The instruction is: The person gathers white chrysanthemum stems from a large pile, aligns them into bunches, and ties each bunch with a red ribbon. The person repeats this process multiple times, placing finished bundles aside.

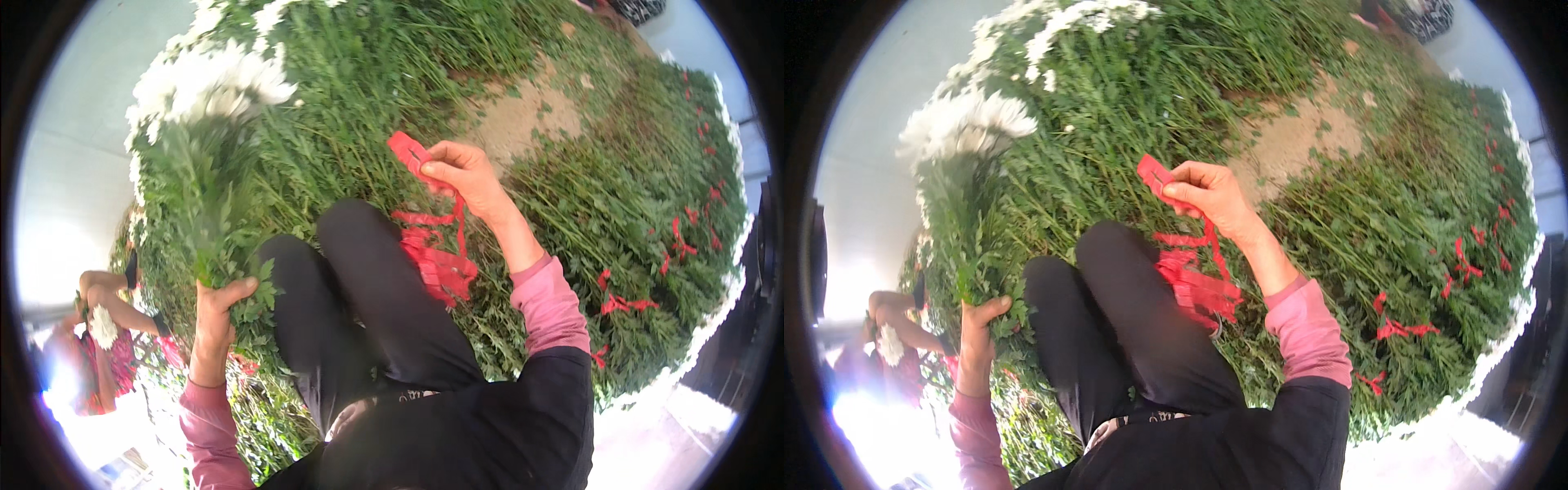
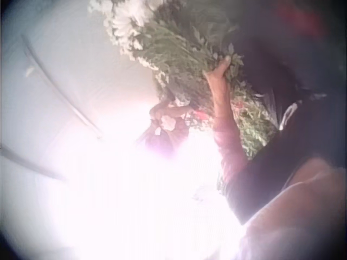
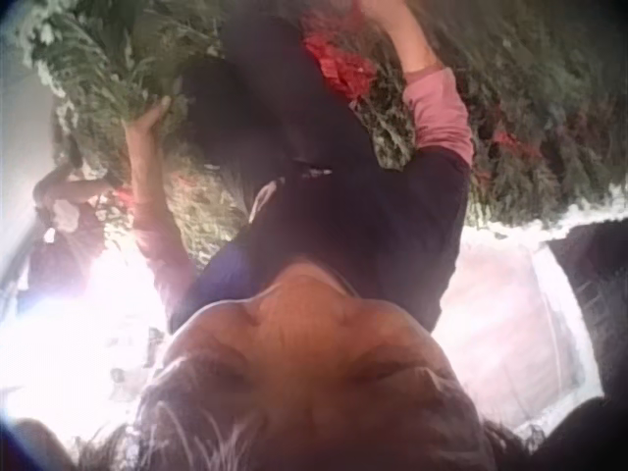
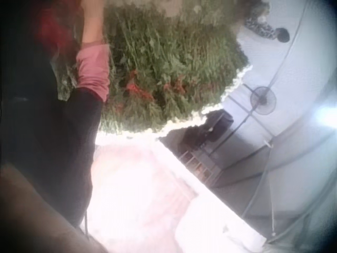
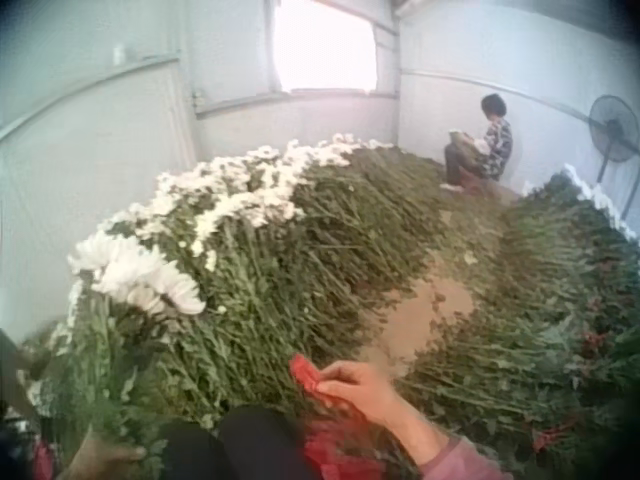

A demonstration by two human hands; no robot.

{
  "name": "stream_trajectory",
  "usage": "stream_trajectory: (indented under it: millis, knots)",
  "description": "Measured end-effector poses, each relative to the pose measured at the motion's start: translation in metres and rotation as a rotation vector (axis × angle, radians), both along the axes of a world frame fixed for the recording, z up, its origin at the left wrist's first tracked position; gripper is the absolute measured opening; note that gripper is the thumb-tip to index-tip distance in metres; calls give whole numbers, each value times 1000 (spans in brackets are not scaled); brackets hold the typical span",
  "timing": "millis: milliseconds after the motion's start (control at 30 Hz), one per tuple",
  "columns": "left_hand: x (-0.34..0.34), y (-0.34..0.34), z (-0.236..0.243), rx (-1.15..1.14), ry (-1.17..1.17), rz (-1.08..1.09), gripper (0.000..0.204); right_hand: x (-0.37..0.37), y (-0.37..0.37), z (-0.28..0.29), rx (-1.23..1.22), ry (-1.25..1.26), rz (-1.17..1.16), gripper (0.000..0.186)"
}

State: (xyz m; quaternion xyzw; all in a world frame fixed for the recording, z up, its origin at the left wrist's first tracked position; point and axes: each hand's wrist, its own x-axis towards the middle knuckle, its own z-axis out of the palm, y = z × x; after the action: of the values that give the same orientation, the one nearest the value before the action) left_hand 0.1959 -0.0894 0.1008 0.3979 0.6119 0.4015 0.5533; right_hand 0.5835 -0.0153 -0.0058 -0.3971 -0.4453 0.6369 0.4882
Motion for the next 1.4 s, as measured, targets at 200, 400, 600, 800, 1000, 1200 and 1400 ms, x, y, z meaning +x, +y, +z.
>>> stream_trajectory:
  millis: [200,400,600,800,1000,1200,1400]
  knots:
    - [-11,-4,33,12,-176,-81,51,-69,-11,47,93,7,125,9]
    - [2,-1,65,187,-275,-162,51,-126,-17,68,101,31,251,9]
    - [6,18,52,148,-95,-345,51,-169,-27,71,-10,236,219,12]
    - [17,27,37,269,-41,-277,46,-128,-17,49,-63,70,63,16]
    - [-4,33,66,294,-24,-58,34,34,-15,-152,245,-1502,-147,27]
    - [12,40,79,303,20,-35,36,23,-15,-147,289,-1386,-240,51]
    - [37,46,54,234,201,-139,30,-153,-53,58,417,-297,299,38]
